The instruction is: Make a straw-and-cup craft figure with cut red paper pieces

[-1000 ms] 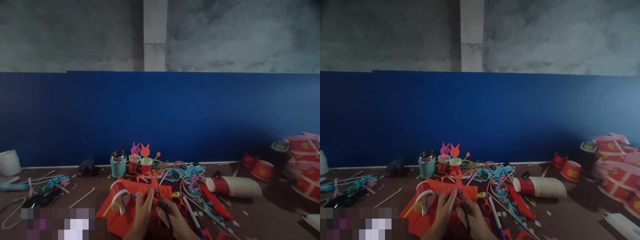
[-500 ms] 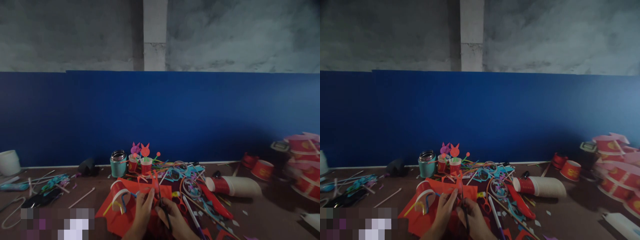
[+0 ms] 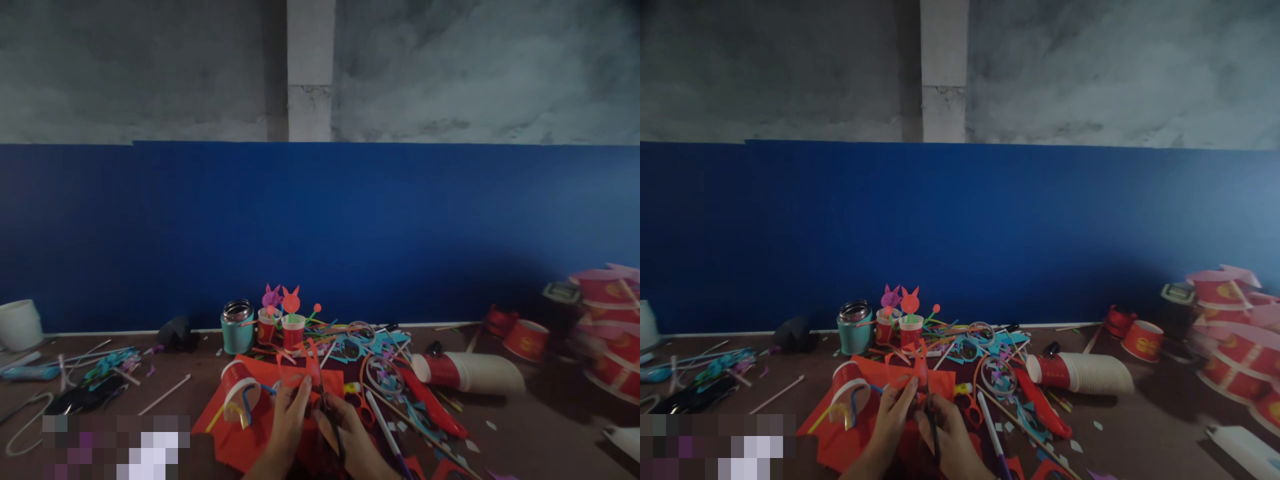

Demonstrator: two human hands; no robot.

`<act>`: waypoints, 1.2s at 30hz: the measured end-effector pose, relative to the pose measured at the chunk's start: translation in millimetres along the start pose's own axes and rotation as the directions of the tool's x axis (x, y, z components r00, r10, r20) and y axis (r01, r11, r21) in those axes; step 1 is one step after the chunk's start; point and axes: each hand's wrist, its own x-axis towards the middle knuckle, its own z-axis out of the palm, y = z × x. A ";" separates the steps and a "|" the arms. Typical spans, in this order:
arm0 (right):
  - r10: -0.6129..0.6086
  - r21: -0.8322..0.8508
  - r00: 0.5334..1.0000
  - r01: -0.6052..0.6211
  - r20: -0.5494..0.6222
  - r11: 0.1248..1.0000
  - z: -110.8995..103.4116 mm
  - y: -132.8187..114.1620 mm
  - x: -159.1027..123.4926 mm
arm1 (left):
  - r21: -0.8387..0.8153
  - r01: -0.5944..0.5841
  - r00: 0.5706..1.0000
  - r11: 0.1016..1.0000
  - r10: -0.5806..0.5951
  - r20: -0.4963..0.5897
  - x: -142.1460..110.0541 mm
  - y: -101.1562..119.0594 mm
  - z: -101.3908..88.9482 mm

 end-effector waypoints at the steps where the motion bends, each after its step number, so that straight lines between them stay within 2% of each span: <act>1: -0.001 -0.011 1.000 0.001 0.016 1.000 0.0 -1.2 0.2 | -0.002 -0.002 1.000 1.000 0.002 0.000 -0.1 0.3 0.0; 8: 0.019 -0.059 0.999 -0.017 0.042 0.998 0.4 -17.9 0.1 | -0.010 0.001 0.999 1.000 0.000 0.047 0.2 3.2 -0.5; 18: -0.009 -0.073 0.999 0.011 0.039 0.997 -3.4 -15.2 1.6 | 0.010 -0.008 0.996 1.000 0.007 0.086 3.2 -2.9 -3.2; 25: 0.040 -0.063 0.997 -0.036 0.061 0.997 -6.6 -17.2 4.3 | -0.046 0.006 0.992 0.999 0.000 0.124 3.4 0.5 -2.5; 30: 0.137 -0.095 0.989 -0.131 0.062 0.987 -6.3 -24.5 3.7 | -0.024 0.036 0.992 0.999 -0.033 0.125 2.5 6.7 -2.6; 36: 0.151 -0.158 0.986 -0.138 0.074 0.978 -9.5 -23.9 7.1 | 0.029 0.037 0.994 0.999 -0.040 0.098 5.3 4.3 -5.1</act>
